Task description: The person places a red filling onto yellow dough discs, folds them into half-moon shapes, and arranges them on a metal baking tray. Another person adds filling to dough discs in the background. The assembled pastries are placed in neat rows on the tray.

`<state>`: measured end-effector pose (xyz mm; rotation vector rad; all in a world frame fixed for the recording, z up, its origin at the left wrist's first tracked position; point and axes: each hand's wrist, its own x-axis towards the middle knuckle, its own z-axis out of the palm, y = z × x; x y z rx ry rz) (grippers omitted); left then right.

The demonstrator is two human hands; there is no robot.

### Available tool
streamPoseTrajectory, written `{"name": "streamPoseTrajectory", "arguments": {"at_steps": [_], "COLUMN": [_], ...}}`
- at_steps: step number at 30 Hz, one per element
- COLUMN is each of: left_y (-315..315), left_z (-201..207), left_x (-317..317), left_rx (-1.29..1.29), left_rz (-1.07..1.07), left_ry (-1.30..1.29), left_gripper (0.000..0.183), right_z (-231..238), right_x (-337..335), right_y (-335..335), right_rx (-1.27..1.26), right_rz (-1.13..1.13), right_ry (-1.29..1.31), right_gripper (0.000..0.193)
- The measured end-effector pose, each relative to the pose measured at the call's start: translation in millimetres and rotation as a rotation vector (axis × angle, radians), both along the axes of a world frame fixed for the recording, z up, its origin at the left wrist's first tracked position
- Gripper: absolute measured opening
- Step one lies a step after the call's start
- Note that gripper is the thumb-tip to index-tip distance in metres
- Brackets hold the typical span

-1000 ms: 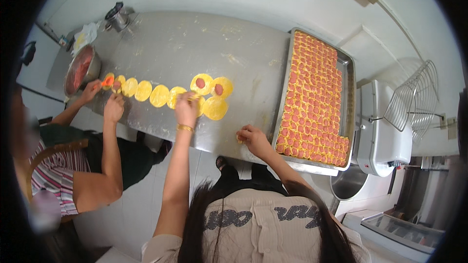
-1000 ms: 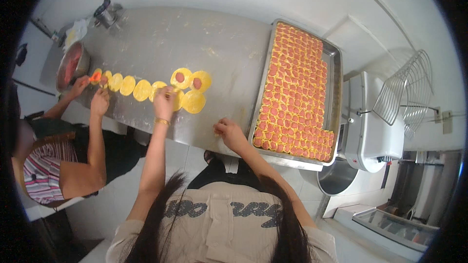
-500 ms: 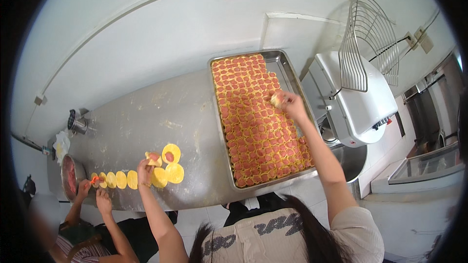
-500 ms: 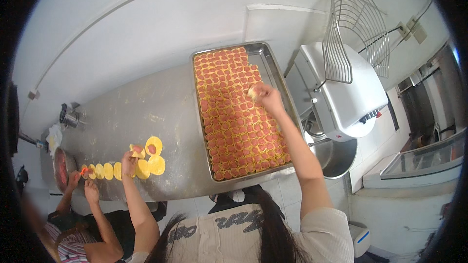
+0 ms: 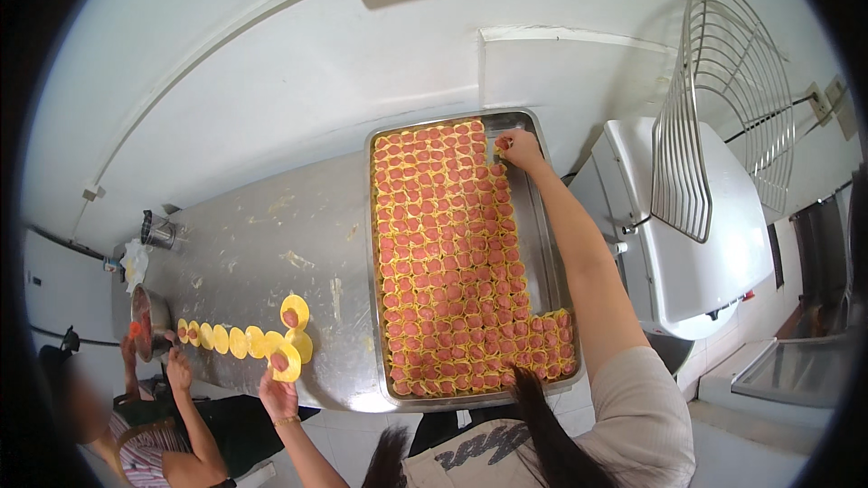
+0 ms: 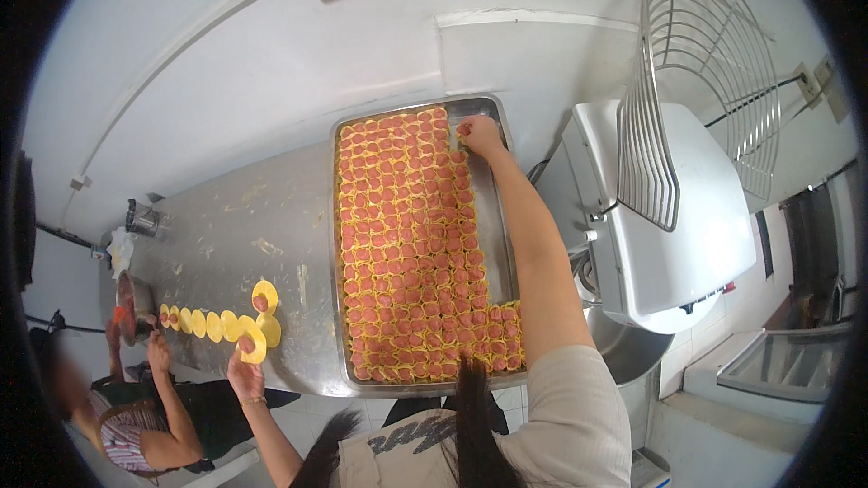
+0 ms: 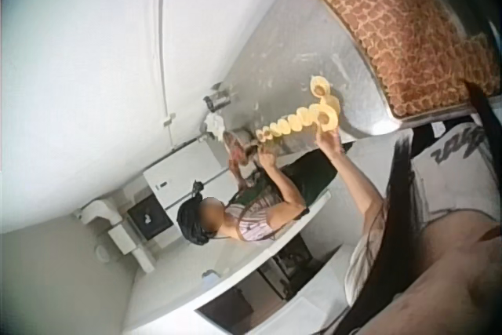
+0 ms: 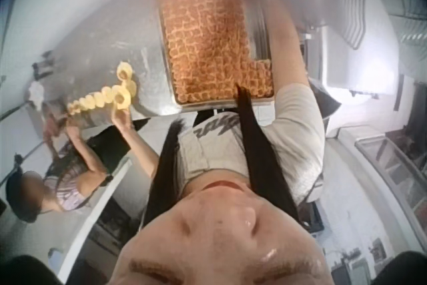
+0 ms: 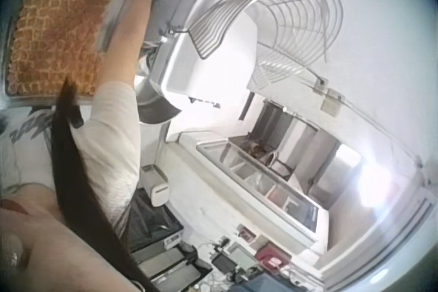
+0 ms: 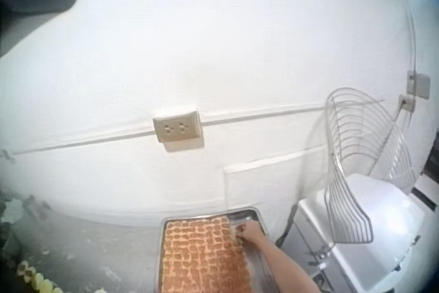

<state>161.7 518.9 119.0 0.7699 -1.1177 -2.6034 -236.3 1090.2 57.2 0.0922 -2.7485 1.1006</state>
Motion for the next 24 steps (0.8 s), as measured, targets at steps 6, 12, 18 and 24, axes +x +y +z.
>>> {"name": "streamPoseTrajectory", "arguments": {"at_steps": [6, 12, 18, 24], "left_y": [31.2, 54.3, 68.4, 73.4], "left_z": [4.8, -6.8, -11.8, -10.8], "left_x": [29.5, 23.1, 17.2, 24.0], "left_rx": [0.107, 0.103, 0.103, 0.090], "left_rz": [0.002, -0.039, -0.099, -0.094], "left_ry": [-0.036, -0.074, -0.092, -0.116], "left_gripper": [0.040, 0.038, 0.037, 0.038], "right_z": [-9.4, -10.2, -1.1, 4.6], "right_x": [-11.8, -11.5, -4.7, -3.1], "right_y": [-0.3, 1.2, -1.3, -4.5], "right_rx": [0.175, 0.248, 0.194, 0.157], "right_rz": [0.247, 0.382, 0.390, 0.356], "right_ry": [0.031, 0.065, -0.037, -0.137], "right_gripper": [0.020, 0.021, 0.030, 0.030]}}
